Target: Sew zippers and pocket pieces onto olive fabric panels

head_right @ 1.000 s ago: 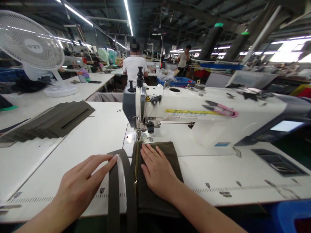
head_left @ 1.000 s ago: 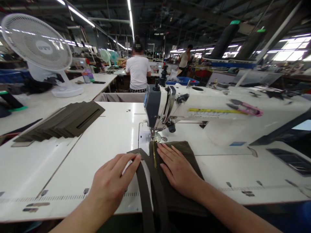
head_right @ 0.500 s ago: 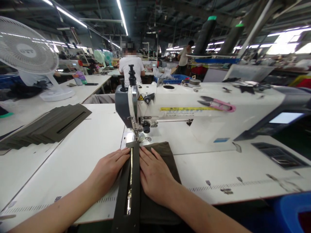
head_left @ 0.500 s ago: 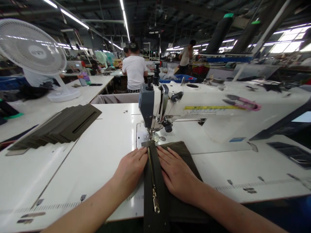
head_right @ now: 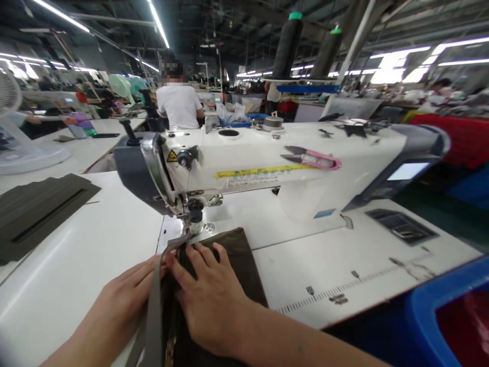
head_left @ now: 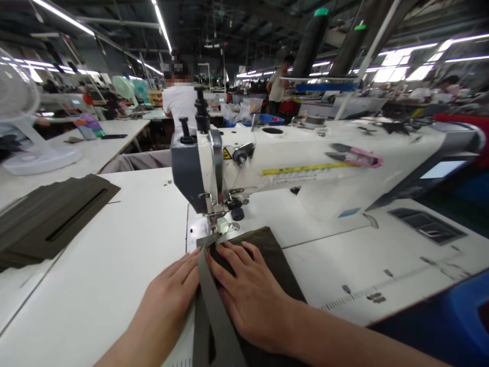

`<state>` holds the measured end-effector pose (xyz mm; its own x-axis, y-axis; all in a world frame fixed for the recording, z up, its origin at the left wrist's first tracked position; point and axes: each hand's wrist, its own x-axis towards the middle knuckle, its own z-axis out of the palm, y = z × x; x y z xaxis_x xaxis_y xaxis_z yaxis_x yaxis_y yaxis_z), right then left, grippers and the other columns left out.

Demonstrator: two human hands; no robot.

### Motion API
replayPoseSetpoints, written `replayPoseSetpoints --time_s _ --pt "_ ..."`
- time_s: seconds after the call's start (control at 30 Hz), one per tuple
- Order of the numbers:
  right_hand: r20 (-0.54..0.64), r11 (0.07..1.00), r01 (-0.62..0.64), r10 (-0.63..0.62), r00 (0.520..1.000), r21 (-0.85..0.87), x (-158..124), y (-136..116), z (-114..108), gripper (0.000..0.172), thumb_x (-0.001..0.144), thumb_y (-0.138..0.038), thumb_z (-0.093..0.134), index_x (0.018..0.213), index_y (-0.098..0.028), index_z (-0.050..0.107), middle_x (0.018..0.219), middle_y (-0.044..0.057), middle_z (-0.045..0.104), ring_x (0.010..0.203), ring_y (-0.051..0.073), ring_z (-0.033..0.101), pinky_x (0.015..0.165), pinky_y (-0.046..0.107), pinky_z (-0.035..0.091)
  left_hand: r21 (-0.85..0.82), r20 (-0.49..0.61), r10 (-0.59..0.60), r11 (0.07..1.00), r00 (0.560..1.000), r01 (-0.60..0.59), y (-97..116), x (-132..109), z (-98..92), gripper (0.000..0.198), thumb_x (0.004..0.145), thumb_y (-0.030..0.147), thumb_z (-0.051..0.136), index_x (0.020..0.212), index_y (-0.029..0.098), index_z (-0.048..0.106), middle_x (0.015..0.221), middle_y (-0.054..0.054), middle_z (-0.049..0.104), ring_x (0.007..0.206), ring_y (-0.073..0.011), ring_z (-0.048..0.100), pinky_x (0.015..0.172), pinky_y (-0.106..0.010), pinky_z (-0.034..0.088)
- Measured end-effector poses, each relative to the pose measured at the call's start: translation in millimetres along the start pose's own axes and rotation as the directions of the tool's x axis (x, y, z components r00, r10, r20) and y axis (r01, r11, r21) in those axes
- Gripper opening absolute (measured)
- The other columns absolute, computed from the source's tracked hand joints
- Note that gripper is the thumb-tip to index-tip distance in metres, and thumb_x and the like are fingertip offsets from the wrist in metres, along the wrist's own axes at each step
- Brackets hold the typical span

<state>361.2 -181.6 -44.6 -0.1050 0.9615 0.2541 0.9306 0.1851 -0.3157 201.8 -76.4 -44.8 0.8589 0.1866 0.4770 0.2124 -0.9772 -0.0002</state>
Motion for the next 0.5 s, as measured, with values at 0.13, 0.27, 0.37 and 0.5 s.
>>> replayPoseSetpoints --time_s 0.13,0.27,0.37,0.5 --pt "-0.054 0.993 -0.055 0.06 0.997 0.101 0 0 -7 0.04 0.087 -0.021 0.039 0.127 -0.018 0.043 0.124 0.008 0.048 0.115 0.021 0.038 0.102 0.04 0.023 0.023 0.027 0.005 1.0 1.0 -0.005 -3 -1 -1.1 0.031 0.085 0.015 0.033 0.105 0.017 0.057 0.112 -0.009 0.062 0.099 -0.0204 0.06 0.087 -0.032 0.051" --pt "-0.071 0.99 -0.103 0.11 0.991 0.094 6 -2 -5 0.043 0.088 -0.02 0.038 0.131 -0.017 0.038 0.121 0.008 0.049 0.108 0.022 0.041 0.095 0.041 0.031 0.005 0.051 -0.016 1.0 0.999 0.016 -2 0 -3.4 0.031 0.086 0.017 0.033 0.104 0.018 0.059 0.111 -0.008 0.062 0.1 -0.0203 0.06 0.087 -0.032 0.051" --pt "-0.064 0.995 -0.094 0.095 0.993 0.016 11 -7 -1 0.045 0.089 -0.024 0.039 0.134 -0.021 0.034 0.119 0.01 0.049 0.107 0.025 0.041 0.091 0.046 0.032 0.012 0.059 -0.014 1.0 0.998 0.013 -1 1 -5.5 0.032 0.088 0.019 0.032 0.106 0.017 0.058 0.108 -0.009 0.063 0.098 -0.02 0.06 0.086 -0.032 0.051" --pt "-0.078 0.997 -0.08 0.078 0.994 -0.016 10 -11 3 0.042 0.091 -0.027 0.036 0.133 -0.024 0.034 0.12 0.01 0.048 0.109 0.026 0.039 0.091 0.048 0.031 0.019 0.05 -0.003 1.0 0.999 0.002 0 3 -7.2 0.033 0.089 0.02 0.031 0.105 0.017 0.059 0.104 -0.008 0.065 0.095 -0.0188 0.061 0.086 -0.03 0.051"
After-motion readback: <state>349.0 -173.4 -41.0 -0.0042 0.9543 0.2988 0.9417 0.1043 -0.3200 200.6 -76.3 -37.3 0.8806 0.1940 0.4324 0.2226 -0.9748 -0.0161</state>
